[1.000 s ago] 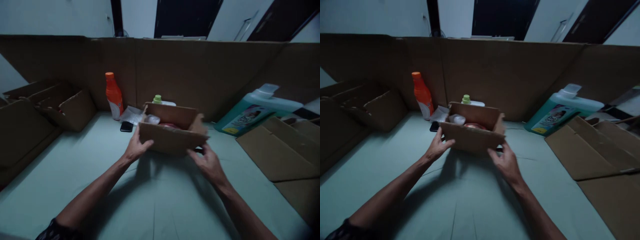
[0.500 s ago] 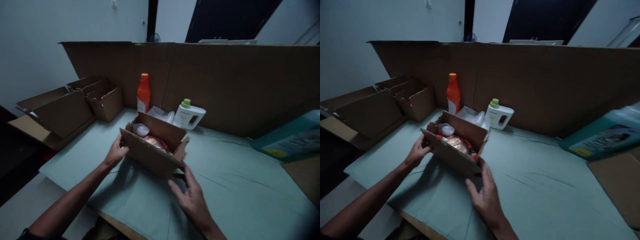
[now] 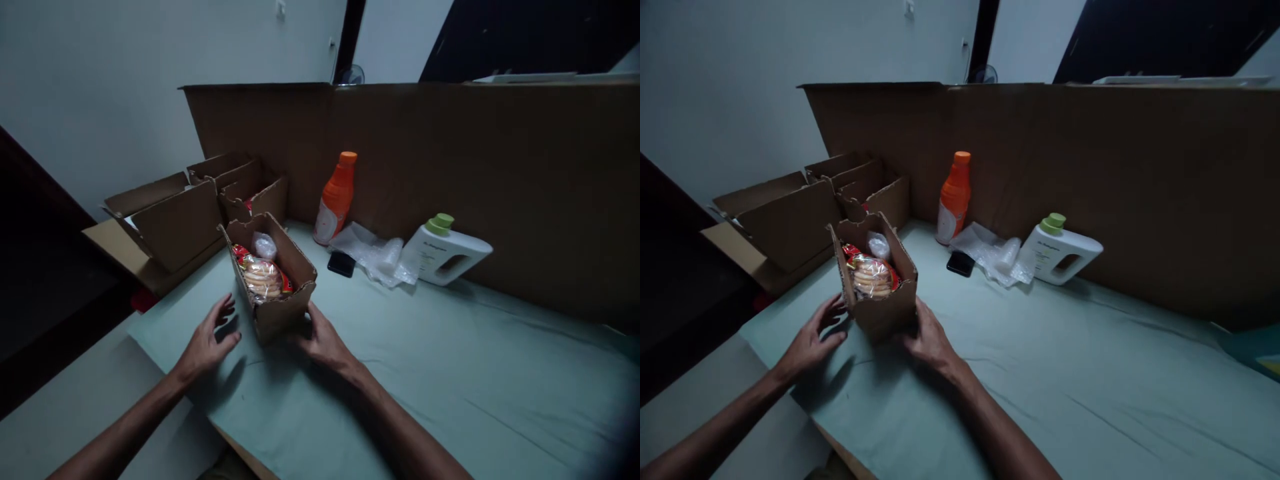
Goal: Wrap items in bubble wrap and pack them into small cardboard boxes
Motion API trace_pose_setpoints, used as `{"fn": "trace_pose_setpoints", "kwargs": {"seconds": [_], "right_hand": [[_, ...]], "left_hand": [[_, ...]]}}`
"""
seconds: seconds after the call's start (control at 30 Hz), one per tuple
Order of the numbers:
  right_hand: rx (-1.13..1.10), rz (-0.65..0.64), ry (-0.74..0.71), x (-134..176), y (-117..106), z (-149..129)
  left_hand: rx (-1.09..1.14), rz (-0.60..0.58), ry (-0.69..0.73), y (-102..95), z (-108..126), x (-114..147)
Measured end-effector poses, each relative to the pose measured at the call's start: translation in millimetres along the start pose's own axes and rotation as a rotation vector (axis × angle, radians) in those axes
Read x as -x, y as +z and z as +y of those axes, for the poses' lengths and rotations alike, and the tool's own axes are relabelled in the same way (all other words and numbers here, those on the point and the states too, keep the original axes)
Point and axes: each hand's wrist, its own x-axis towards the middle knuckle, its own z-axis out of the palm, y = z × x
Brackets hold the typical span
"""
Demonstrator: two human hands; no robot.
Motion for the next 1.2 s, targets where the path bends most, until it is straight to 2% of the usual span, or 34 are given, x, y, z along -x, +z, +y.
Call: {"fn": "trace_pose_setpoints", "kwargs": {"seconds": [0.07,0.13,0.27,0.37,0.43,0.53,0.6,0.67,0.77,0.83,1.03,1.13,1.2], "right_hand": [[-0.025,-0.055,-0.029,-18,18,1],[-0.019,-0.091,-0.043,-35,40,-1],[0.016,-0.14,-0.064,-70,82,-8],[0.046,-0.127,-0.058,-93,108,-8],[0.05,-0.107,-0.067,-102,120,-3],[0.033,-0.072,-0.107,-106,133,9],[0.014,-0.044,-0.142,-106,137,16],[0.002,-0.029,-0.168,-105,139,21],[-0.003,-0.031,-0.188,-104,139,23],[-0.001,-0.037,-0.195,-102,138,22],[0.001,-0.051,-0.207,-83,129,15],[-0.003,-0.047,-0.202,-68,123,12],[-0.004,-0.043,-0.197,-55,118,10]], "left_hand": [[-0.032,-0.012,0.005,2.3,-4,16],[-0.054,0.042,-0.021,-1.0,-8,20],[-0.074,0.229,-0.117,-21.9,-20,-2],[-0.114,0.319,-0.112,-41.9,-30,-30],[-0.162,0.427,-0.098,-52.4,-36,-44],[-0.19,0.623,-0.098,-56.6,-45,-47],[-0.194,0.678,-0.112,-50.5,-47,-37],[-0.213,0.605,-0.094,-39.8,-44,-26],[-0.241,0.328,-0.014,-24.9,-35,-20],[-0.243,0.235,0.002,-20.5,-32,-26],[-0.25,0.327,-0.069,-29.7,-42,-45],[-0.272,0.309,-0.072,-32.5,-33,-35],[-0.282,0.247,-0.048,-29.4,-17,-14]]}}
